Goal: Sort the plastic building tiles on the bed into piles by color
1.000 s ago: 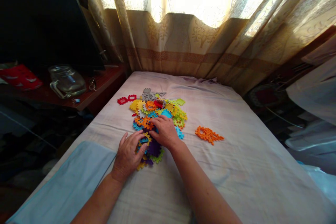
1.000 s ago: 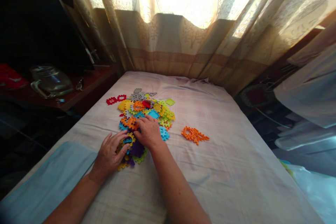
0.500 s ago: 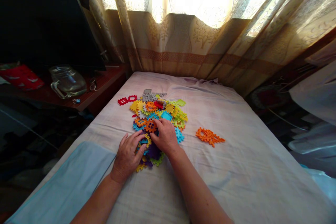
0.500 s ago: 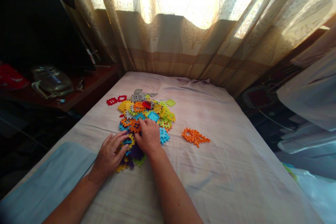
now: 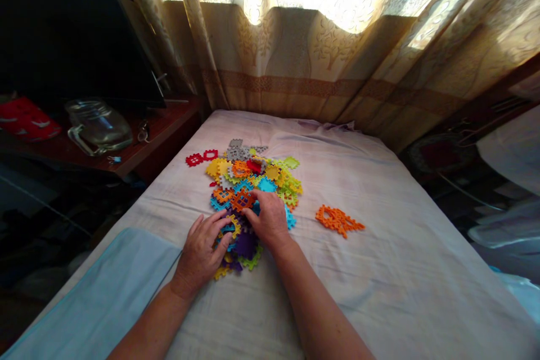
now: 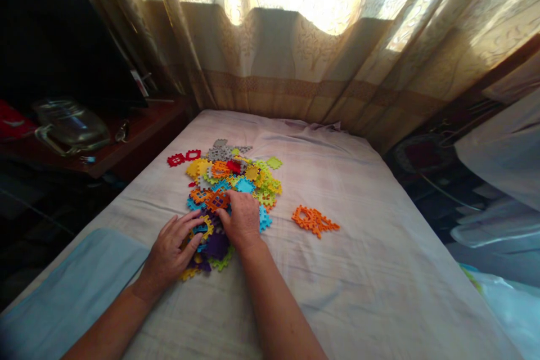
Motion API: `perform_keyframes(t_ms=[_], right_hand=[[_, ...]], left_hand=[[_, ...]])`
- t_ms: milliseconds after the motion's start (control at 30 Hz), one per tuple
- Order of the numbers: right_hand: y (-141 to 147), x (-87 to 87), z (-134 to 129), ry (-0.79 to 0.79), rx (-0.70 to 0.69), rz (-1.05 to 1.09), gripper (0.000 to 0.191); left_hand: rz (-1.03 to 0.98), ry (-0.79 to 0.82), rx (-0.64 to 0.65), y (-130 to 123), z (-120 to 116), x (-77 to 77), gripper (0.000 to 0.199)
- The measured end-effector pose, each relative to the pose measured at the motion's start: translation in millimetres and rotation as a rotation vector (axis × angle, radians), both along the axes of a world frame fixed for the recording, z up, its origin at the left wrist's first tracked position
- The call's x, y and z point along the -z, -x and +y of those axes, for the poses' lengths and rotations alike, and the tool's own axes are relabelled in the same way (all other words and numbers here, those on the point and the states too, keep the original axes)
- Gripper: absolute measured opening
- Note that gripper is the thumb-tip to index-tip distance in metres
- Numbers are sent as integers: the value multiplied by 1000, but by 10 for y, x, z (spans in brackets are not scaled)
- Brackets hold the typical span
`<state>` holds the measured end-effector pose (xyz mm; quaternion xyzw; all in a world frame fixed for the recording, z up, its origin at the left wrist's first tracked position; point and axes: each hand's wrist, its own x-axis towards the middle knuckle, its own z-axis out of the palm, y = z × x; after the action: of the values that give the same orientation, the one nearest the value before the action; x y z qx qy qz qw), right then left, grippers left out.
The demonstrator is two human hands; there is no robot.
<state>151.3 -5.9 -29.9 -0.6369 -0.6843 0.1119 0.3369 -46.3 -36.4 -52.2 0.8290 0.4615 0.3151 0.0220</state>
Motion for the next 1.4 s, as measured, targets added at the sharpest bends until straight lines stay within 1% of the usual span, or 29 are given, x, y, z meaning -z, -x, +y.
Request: perform_keyframes(t_ms=[100,200,267,333,400,433,533,600,667,733,800,1000,1100,1200,1300,1400], right_hand=[[-10,-22,6,0,29,63,36],[-54,-74,27,6,39,214,25],[-156,-135,48,13,39,311,20],[-355,-206,63,20,74,357,21],[-651,-266,56,31,163,340,22],[-823,-286,42,41,229,307,22],[-1320,-299,-42,96,478,157,22],[-1553,-290,-112,181,618,80,22],[-1675,-288,-171,292,696,18,24],[-1712,-300,-211,386,719,-34,26],[-1713,-317,-235,441,711,-81,29],[-1752,-353,-288,521,669,-184,41],[-1734,-404,-293,515,675,-195,43],[-1669,-465,-276,449,649,-179,36],[-1610,-506,-259,382,617,-156,32],[-1593,-513,-249,363,618,-129,32]], left_hand=[[2,-7,7,-2,0,-5,28],[-1,-19,9,-3,4,-5,27],[-1,-31,10,1,9,0,27],[-1,-40,15,8,14,7,27],[-4,-44,19,16,19,14,28],[-4,-46,23,19,21,17,28],[-1,-45,24,23,27,24,28],[0,-34,20,22,31,27,28],[-2,-25,17,20,35,30,29],[-8,-29,17,18,38,31,28],[-13,-38,18,17,41,27,28],[-37,-40,13,8,44,2,26],[-32,-57,14,4,32,-6,26],[-22,-86,-25,20,35,-43,27],[-4,-78,-99,65,108,-128,28],[65,-17,-206,112,277,-223,30]])
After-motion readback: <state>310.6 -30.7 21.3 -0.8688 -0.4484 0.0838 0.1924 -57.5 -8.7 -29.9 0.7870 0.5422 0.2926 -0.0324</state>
